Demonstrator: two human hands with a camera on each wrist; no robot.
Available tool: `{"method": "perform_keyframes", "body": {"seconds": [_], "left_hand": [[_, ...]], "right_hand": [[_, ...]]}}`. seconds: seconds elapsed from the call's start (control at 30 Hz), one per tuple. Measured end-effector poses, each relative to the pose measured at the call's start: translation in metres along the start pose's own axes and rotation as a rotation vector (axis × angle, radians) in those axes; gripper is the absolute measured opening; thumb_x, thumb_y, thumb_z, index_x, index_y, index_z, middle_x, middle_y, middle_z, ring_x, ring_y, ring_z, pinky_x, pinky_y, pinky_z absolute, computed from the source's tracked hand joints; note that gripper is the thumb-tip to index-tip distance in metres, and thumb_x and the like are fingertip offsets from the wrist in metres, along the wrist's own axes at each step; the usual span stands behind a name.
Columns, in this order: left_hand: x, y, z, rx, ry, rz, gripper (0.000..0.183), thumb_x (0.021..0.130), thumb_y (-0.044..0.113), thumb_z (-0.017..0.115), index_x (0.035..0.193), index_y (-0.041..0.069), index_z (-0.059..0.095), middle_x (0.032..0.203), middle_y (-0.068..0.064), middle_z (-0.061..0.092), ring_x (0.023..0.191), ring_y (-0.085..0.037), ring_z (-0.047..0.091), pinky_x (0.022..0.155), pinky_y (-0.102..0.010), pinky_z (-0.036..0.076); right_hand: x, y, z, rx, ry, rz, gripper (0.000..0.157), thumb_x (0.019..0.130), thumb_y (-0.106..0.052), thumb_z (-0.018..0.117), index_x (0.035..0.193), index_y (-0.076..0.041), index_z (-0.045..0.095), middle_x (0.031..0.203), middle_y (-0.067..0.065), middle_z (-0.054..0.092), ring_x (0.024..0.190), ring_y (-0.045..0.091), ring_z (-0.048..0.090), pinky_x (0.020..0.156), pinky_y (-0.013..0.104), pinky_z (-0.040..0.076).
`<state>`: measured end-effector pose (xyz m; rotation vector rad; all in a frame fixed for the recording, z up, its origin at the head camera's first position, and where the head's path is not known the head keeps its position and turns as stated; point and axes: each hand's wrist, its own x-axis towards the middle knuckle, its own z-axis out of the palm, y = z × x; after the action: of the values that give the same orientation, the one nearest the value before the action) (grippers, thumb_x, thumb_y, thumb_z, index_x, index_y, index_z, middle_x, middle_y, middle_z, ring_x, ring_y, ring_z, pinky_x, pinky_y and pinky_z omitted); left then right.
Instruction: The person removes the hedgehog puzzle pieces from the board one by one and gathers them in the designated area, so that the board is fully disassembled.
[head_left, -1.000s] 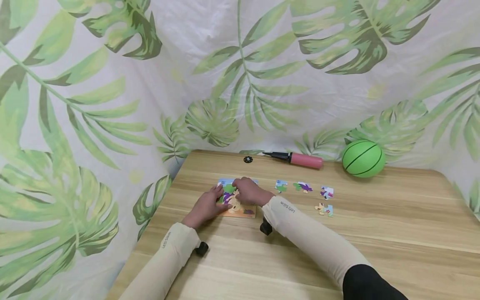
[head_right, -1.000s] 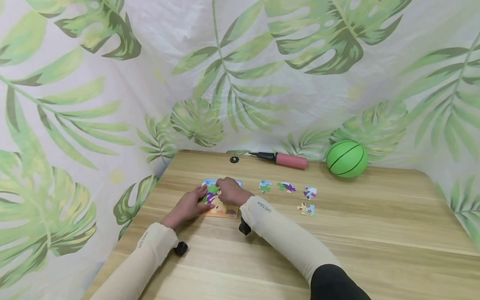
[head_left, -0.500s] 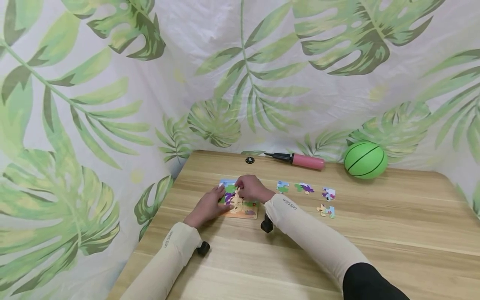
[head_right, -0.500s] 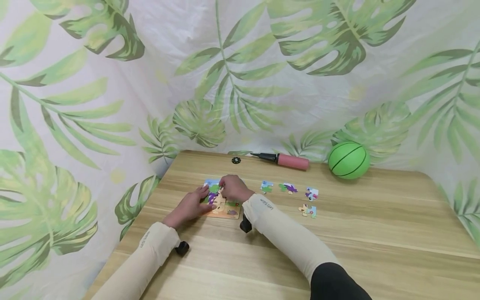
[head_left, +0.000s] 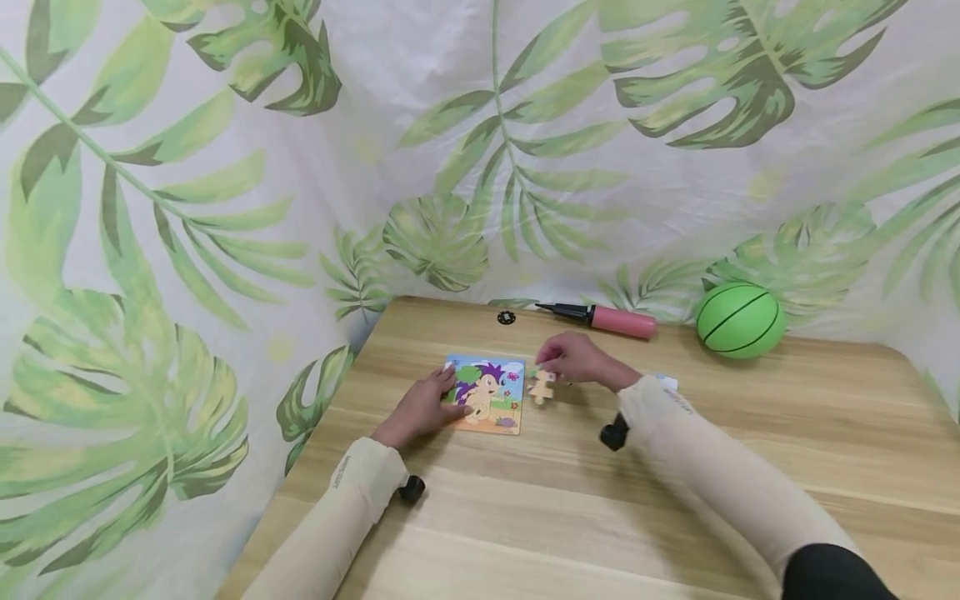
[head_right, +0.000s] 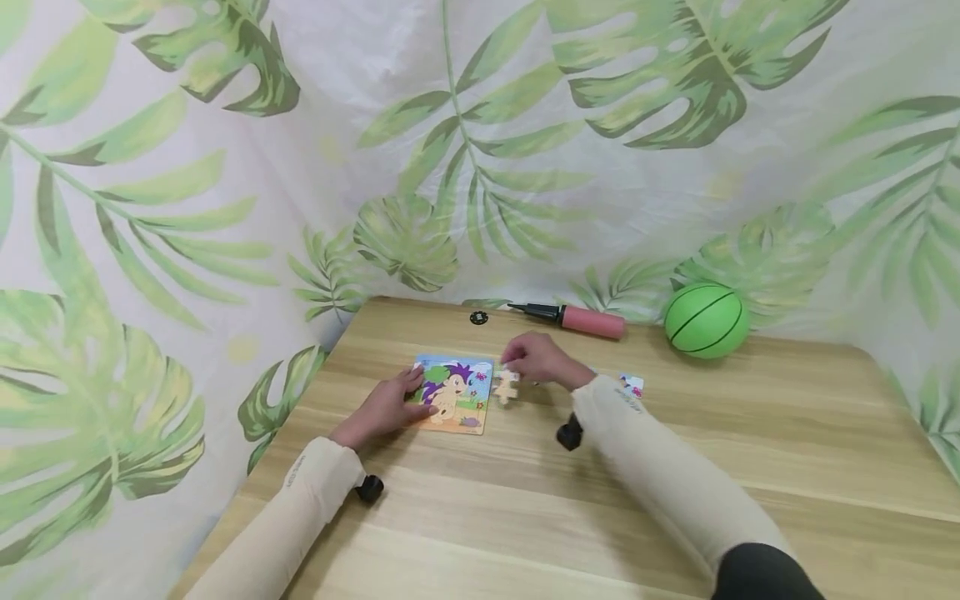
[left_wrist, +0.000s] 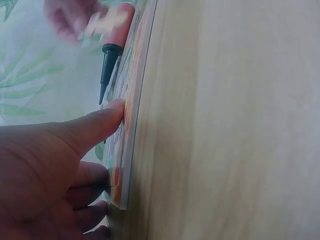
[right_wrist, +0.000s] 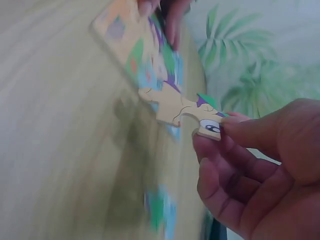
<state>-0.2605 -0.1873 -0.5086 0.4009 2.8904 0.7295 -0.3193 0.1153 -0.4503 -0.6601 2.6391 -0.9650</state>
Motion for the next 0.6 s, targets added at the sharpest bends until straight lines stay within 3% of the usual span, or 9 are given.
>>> {"method": "perform_keyframes", "body": {"seconds": [0.1,0.27,0.6], "left_hand": [[0.003,0.002,-0.002,-0.006,0.003,0.012,0.078,0.091,0.041,0.073,0.149,0.000,0.042,0.164,-0.014,0.028,0.154,-0.038,0.024,0.125,-0.052,0.025],[0.005,0.002,-0.003,0.016,-0.015,0.010,0.079,0.091,0.043,0.072,0.149,0.000,0.042,0.164,-0.015,0.028,0.153,-0.038,0.024,0.125,-0.052,0.025],[0.006,-0.002,-0.002,0.015,-0.033,-0.003,0.077,0.091,0.042,0.072,0.149,0.000,0.043,0.164,-0.015,0.029,0.153,-0.038,0.025,0.125,-0.051,0.026]], "right_hand": [[-0.024,0.020,-0.020,-0.006,0.006,-0.006,0.011,0.093,-0.007,0.067,0.101,-0.002,0.072,0.093,0.012,0.075,0.078,0.017,0.065,0.070,0.030,0.056],[-0.056,0.052,-0.033,0.072,-0.026,0.077,0.011,0.095,-0.005,0.065,0.103,0.000,0.071,0.088,0.012,0.074,0.072,0.021,0.065,0.063,0.035,0.057],[-0.068,0.073,-0.034,0.083,-0.065,0.118,0.010,0.096,-0.003,0.063,0.100,0.001,0.072,0.084,0.009,0.073,0.069,0.015,0.060,0.059,0.027,0.050]]}}
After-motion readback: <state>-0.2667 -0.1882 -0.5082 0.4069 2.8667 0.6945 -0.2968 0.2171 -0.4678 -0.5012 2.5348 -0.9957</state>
